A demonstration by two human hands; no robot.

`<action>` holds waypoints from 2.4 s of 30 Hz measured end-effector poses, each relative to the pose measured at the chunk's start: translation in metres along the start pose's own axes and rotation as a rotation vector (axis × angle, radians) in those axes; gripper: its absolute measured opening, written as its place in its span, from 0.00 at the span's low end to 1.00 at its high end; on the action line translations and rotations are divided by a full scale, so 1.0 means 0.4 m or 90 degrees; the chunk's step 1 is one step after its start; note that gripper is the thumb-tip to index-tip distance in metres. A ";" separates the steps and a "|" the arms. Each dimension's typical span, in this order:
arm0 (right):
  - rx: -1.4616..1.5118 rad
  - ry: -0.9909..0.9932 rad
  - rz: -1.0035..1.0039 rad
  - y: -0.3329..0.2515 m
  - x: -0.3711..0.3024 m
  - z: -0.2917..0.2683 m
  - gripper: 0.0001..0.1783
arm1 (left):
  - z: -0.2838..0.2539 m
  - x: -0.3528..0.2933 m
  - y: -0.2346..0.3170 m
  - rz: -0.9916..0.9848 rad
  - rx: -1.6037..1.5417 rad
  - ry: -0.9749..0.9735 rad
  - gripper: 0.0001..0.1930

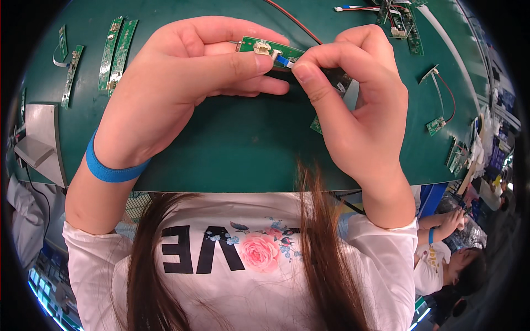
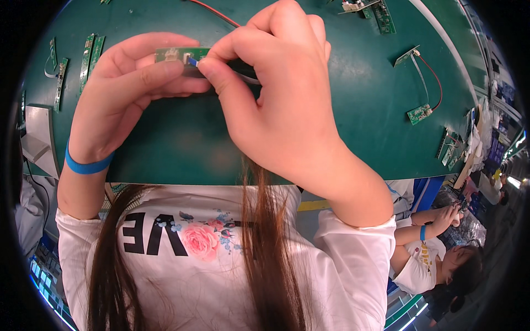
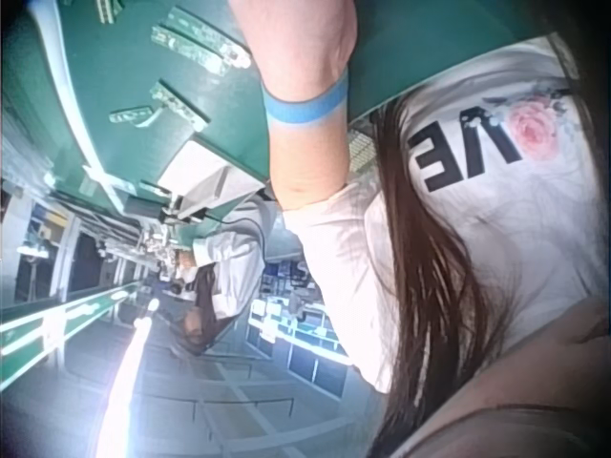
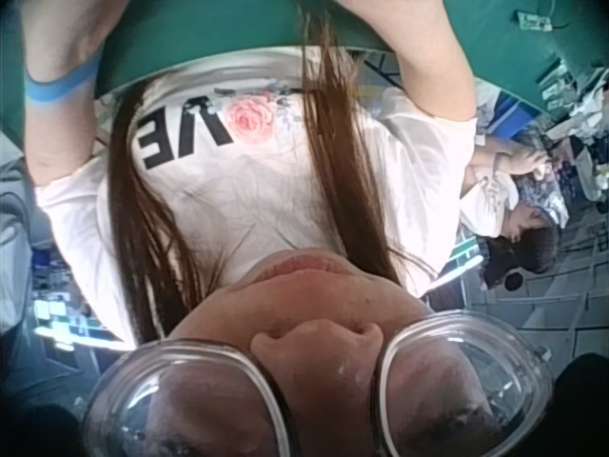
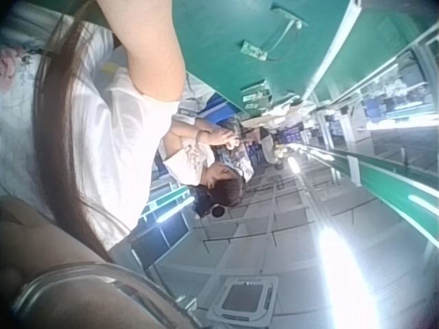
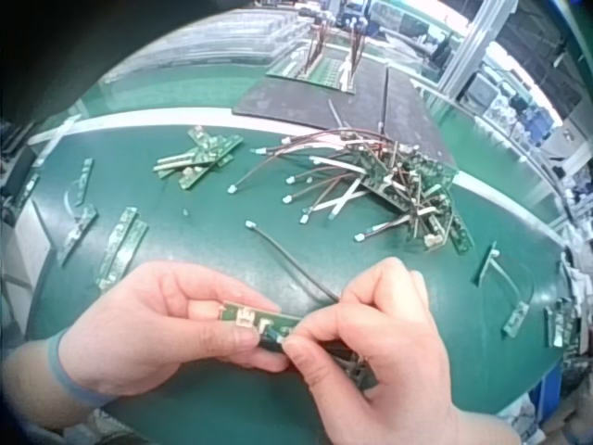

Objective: The person assembles small electronic circuit boards by hand, attaching wires and grouping electrical components with connectors.

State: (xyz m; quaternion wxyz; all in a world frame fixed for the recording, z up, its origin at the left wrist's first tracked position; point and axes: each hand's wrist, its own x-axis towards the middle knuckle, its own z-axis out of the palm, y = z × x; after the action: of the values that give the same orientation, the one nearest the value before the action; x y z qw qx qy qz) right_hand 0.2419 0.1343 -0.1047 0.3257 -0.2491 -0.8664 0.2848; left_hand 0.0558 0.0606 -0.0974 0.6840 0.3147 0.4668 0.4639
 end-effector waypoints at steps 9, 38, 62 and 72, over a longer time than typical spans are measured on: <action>0.012 0.031 0.022 -0.002 -0.006 0.018 0.04 | 0.000 0.000 -0.003 -0.001 0.003 0.008 0.16; -0.031 0.105 -0.019 -0.013 0.001 0.025 0.07 | 0.011 0.001 -0.002 0.033 0.049 0.014 0.16; 0.169 -0.086 0.225 -0.017 0.008 -0.008 0.04 | 0.016 -0.002 -0.006 0.060 -0.006 -0.008 0.17; 0.215 -0.060 0.219 -0.015 0.003 -0.005 0.05 | 0.025 -0.004 -0.008 0.064 -0.044 0.007 0.18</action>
State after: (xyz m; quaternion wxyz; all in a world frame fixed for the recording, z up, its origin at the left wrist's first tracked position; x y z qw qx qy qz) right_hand 0.2411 0.1315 -0.0991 0.2689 -0.3213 -0.7657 0.4881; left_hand 0.0661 0.0579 -0.0961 0.6678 0.3118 0.4378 0.5151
